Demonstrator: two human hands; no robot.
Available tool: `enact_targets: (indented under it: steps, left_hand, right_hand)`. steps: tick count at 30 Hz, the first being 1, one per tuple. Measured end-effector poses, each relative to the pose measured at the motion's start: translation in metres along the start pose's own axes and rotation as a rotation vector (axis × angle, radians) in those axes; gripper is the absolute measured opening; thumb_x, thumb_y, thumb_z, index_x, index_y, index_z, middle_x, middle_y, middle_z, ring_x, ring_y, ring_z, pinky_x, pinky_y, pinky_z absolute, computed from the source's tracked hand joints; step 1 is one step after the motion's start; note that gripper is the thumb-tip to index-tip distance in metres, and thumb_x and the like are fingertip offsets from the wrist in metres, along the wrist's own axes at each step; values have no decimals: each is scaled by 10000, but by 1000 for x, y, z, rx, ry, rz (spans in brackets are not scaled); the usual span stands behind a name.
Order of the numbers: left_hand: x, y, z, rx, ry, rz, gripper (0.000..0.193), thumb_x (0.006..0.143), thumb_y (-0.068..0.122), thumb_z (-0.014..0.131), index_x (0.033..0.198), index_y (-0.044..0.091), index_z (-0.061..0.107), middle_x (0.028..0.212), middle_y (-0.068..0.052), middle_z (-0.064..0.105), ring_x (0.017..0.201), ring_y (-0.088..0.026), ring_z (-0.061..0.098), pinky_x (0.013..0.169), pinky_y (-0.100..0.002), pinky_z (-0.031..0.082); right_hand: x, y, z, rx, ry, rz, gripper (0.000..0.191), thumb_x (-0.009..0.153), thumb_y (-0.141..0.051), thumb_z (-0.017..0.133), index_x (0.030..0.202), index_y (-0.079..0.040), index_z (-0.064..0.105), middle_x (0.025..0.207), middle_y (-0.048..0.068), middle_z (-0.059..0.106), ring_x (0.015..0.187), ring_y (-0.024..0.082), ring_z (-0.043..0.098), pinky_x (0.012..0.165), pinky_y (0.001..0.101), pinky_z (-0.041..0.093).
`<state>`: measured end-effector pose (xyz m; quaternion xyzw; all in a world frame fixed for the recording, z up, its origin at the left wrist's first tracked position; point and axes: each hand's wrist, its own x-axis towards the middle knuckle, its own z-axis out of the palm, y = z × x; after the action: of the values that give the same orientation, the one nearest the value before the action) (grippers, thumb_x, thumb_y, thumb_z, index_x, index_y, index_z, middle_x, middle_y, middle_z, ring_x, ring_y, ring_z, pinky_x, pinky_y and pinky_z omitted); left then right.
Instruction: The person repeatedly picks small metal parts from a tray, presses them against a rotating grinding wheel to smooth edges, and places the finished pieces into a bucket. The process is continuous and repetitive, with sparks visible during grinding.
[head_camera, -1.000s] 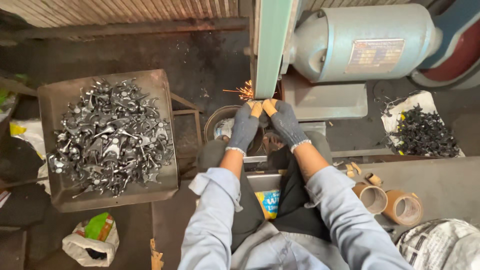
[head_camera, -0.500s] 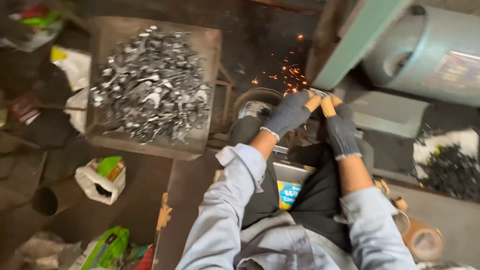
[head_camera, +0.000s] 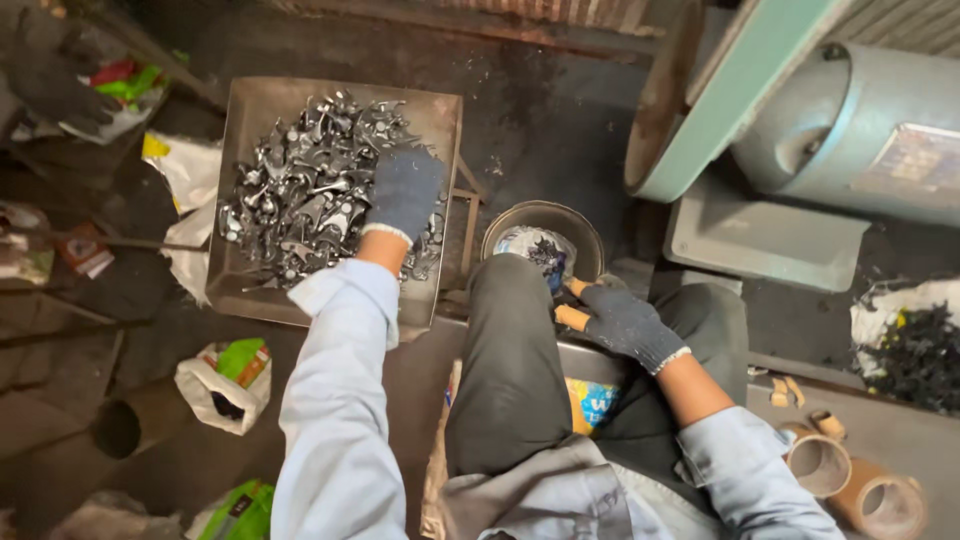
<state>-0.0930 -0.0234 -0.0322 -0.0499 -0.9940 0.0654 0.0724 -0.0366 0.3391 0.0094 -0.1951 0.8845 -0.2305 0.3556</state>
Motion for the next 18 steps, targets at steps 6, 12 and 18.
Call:
enact_targets:
  steps: [6,12,18]
  left_hand:
    - [-48,103,-55,-861,67,-143,247,913,258,723,1000,32,772,953,-192,746,911,-360,699,796,-467,540]
    - [-82,254,-44,-1635,113,-332,296,945,202,764,1114,-30,690,1087,-99,714,1013,-199,666,921,-343,529]
    - [-66,280,-36,-1877,-483,-511,251,1010,268,627,1122,51,689,903,-9,702,767,-101,631,681,-271,534]
  right_hand:
    - [-2,10,2,323,19,191,547,931,-446,686,1298,-40,689,1093,191,770,986,238,764,875,365,573]
    - [-18,54,21,1370,292,-240,461,1005,-217,667,1385,34,596,1230,68,691,1104,144,623,973,314,518]
    - [-37,83,3,1427,201,-204,431,1002,-238,605,1381,-34,582,1188,29,690,1034,99,647,899,261,542]
